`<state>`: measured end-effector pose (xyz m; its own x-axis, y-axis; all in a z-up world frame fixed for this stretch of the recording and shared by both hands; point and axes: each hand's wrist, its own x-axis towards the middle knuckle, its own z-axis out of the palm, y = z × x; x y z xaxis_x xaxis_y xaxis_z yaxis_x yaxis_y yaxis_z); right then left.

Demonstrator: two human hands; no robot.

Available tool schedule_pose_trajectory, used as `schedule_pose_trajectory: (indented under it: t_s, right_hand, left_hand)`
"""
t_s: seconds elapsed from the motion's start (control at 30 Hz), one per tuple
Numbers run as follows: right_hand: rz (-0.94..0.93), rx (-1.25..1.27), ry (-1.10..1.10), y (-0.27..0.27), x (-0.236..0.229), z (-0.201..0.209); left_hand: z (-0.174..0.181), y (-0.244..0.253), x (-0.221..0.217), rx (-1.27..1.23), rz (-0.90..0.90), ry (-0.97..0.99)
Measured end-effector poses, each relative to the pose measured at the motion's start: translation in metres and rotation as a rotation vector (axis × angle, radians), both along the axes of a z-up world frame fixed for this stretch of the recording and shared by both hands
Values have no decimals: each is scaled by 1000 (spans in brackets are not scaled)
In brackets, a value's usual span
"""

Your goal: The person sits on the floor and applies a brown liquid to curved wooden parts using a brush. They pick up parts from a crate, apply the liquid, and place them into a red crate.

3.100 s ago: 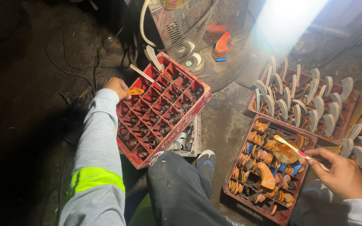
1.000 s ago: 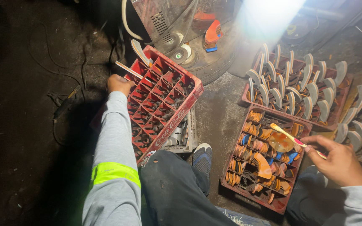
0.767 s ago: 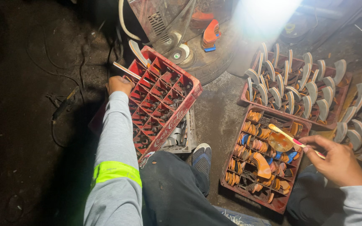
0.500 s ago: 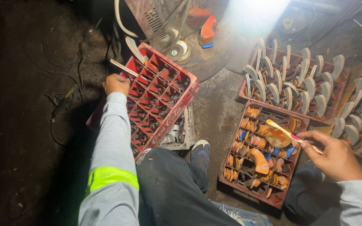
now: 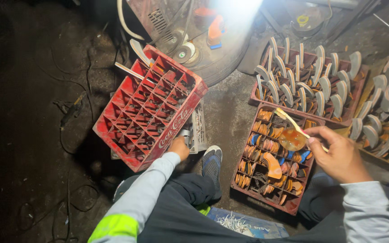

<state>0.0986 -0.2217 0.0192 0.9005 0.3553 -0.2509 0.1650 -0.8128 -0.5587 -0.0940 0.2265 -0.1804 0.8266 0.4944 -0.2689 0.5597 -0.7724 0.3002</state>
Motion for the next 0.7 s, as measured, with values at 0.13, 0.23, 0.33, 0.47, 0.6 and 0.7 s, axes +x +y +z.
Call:
schedule_pose_trajectory:
  t_s: [0.13,0.23,0.33,0.47,0.6,0.7]
  right_hand:
    - [69,211,-61,3,-2,3]
    - [108,298,-124,2,2,0]
    - [77,285,-133,0,4,-2]
    - [38,304,-28,2,5,-3]
    - [84,316,-60,8,8,-1]
    - [65,306,-2,6,3,1]
  left_hand:
    - [-34,11,35,-216,319,119]
    - [-38,12,68,-210,231,264]
    - [-33,7,79,-212,237,331]
    - [-29,2,82,-284,331,354]
    - [-28,7,82,-407,463,339]
    - [-29,11,72,-532,556,342]
